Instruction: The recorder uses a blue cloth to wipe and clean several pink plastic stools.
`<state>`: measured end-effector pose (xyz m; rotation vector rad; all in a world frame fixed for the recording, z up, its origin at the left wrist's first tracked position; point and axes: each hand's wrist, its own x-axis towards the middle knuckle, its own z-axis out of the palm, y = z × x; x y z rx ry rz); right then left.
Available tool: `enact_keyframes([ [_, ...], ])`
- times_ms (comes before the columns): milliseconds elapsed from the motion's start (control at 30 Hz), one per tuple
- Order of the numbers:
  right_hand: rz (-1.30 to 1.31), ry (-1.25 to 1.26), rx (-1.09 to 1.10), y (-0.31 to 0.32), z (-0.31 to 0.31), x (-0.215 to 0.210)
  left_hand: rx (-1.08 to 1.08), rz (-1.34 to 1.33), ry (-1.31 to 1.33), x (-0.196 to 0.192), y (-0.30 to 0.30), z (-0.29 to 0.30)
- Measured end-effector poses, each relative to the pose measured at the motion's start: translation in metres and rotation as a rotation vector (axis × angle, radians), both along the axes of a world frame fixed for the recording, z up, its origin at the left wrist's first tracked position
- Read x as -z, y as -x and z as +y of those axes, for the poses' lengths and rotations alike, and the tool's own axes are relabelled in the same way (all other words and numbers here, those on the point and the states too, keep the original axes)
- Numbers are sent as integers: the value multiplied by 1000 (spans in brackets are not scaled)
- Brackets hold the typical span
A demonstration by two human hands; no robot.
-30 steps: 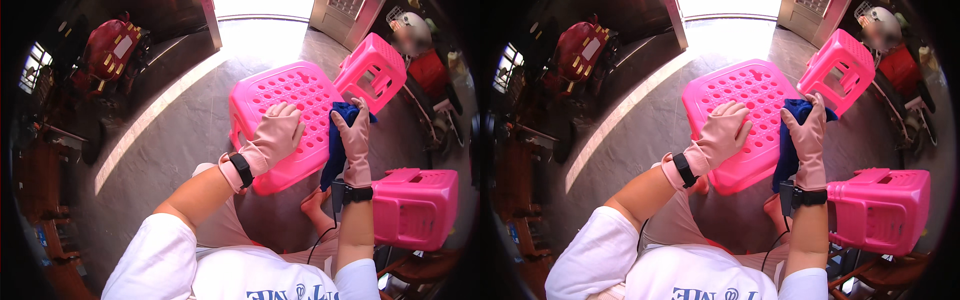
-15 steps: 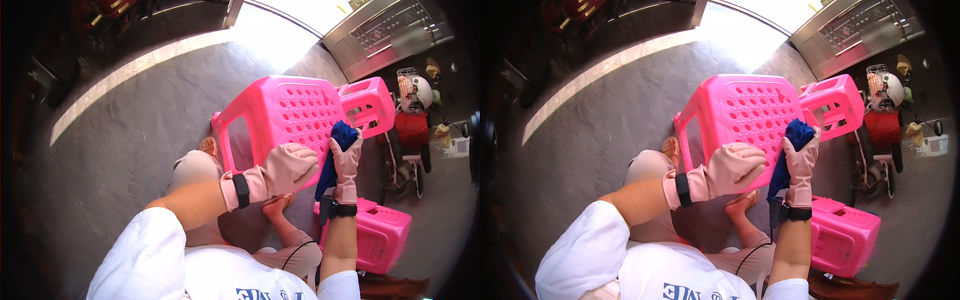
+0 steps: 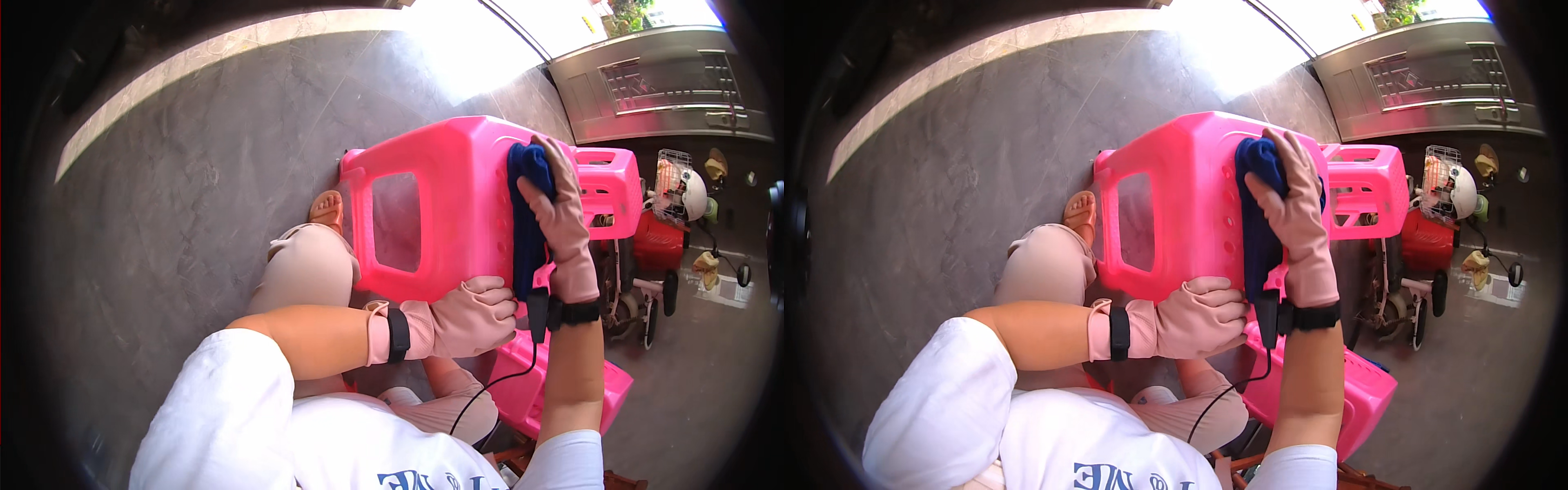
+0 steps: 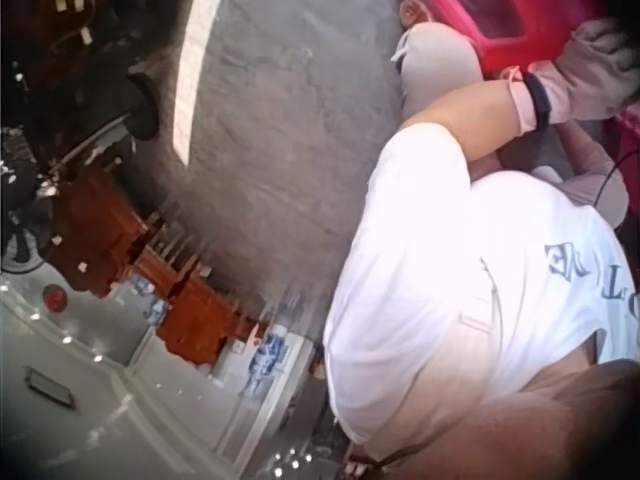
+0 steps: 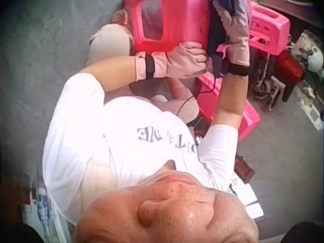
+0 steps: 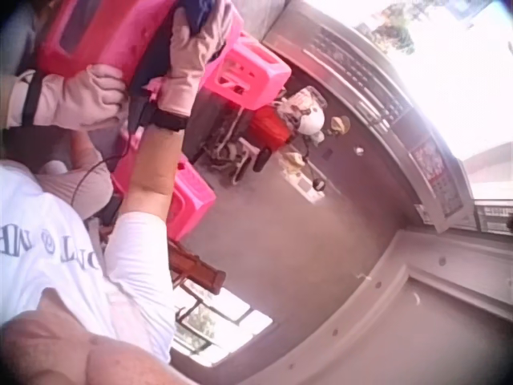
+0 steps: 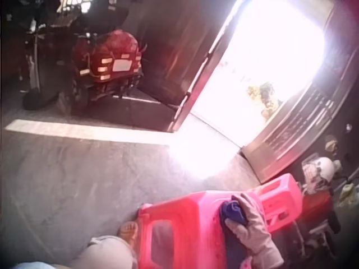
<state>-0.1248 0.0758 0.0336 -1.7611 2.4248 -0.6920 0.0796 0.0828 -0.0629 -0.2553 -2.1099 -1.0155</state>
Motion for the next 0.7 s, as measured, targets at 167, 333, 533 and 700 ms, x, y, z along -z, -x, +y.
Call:
enact_keyframes([
  [167, -6, -4, 74, -20, -20, 6, -110, 27, 125, 9, 0, -1],
  [333, -66, 3, -111, -64, -4, 12, 21, 18, 146, 6, -10, -10],
  [533, 108, 67, 38, 44, -42, 18, 83, -66, 202, 14, 6, 7],
  [700, -27, 3, 127, 20, -36, 21, 47, 95, -112, 22, 6, 7],
])
